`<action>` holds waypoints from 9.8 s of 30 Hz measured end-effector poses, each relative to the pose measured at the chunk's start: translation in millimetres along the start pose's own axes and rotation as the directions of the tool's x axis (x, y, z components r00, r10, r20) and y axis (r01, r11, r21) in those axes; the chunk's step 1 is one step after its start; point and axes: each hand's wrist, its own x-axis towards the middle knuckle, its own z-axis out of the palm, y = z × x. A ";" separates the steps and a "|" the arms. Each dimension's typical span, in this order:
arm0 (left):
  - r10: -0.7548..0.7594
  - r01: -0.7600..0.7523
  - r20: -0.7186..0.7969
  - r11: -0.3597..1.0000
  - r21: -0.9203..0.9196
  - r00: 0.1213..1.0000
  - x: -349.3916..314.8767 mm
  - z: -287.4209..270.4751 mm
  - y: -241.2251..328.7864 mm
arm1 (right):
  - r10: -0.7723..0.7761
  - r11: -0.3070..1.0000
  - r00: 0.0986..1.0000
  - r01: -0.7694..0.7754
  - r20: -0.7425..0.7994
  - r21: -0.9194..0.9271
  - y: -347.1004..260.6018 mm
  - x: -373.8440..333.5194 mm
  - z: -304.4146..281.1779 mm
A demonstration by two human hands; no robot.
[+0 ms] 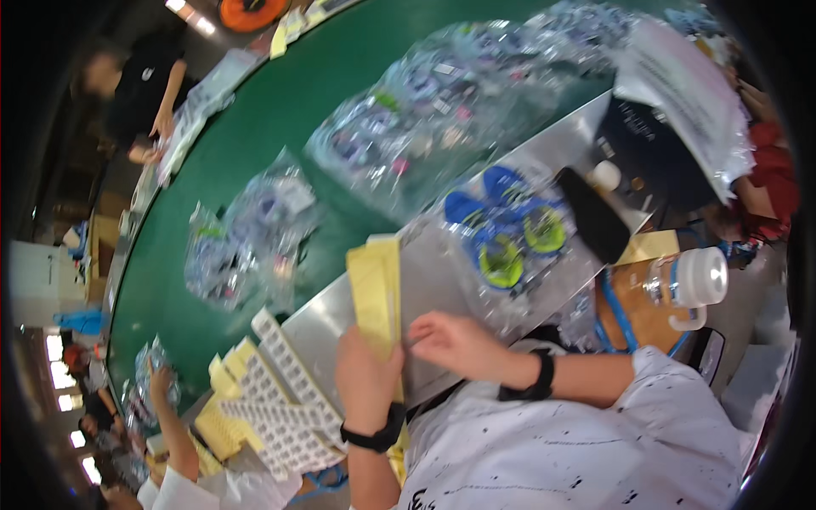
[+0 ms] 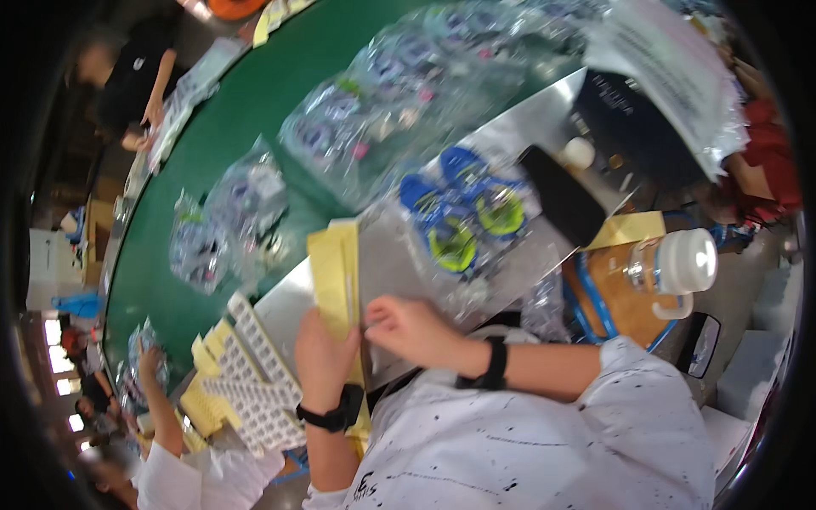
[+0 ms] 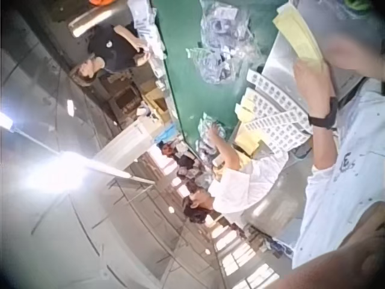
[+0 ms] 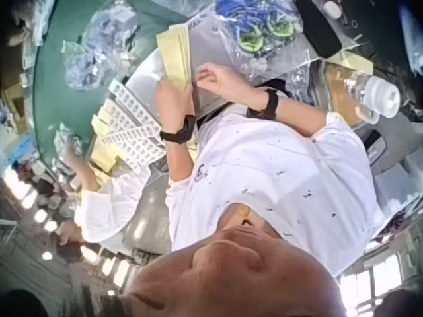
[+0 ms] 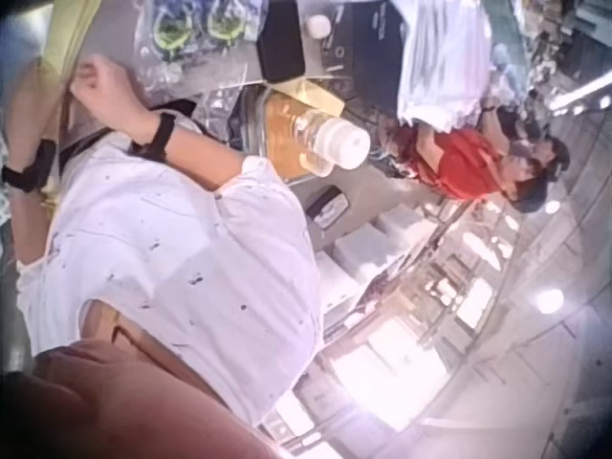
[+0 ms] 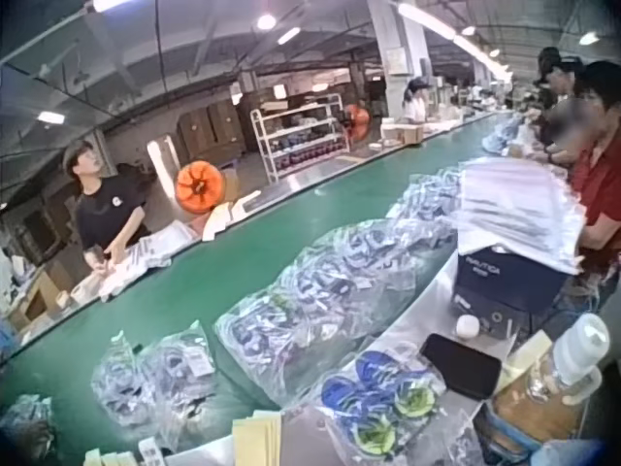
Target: The person applies barcode stickers to plastic bags containing pairs of children's shoes on a green conveyor belt. They peel individual labels from a sheet and affix them to the packaging, then move the labeled bags along the belt. Other workers are visible in the background performing similar tasks.
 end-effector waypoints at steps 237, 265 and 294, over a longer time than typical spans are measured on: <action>-0.447 0.448 0.283 0.322 -0.834 0.849 189.1 -157.0 29.4 | -0.242 0.883 0.910 0.351 0.338 -0.311 -236.2 249.4 -6.5; -0.422 0.517 0.379 0.284 -0.807 0.824 182.9 -143.1 8.5 | 0.269 0.917 0.951 -0.204 -0.154 0.343 -150.4 297.6 -26.9; -0.441 0.503 0.379 0.206 -0.840 0.814 174.4 -129.8 54.3 | -0.064 0.938 0.721 -0.193 -0.690 -0.289 -109.7 412.9 -41.2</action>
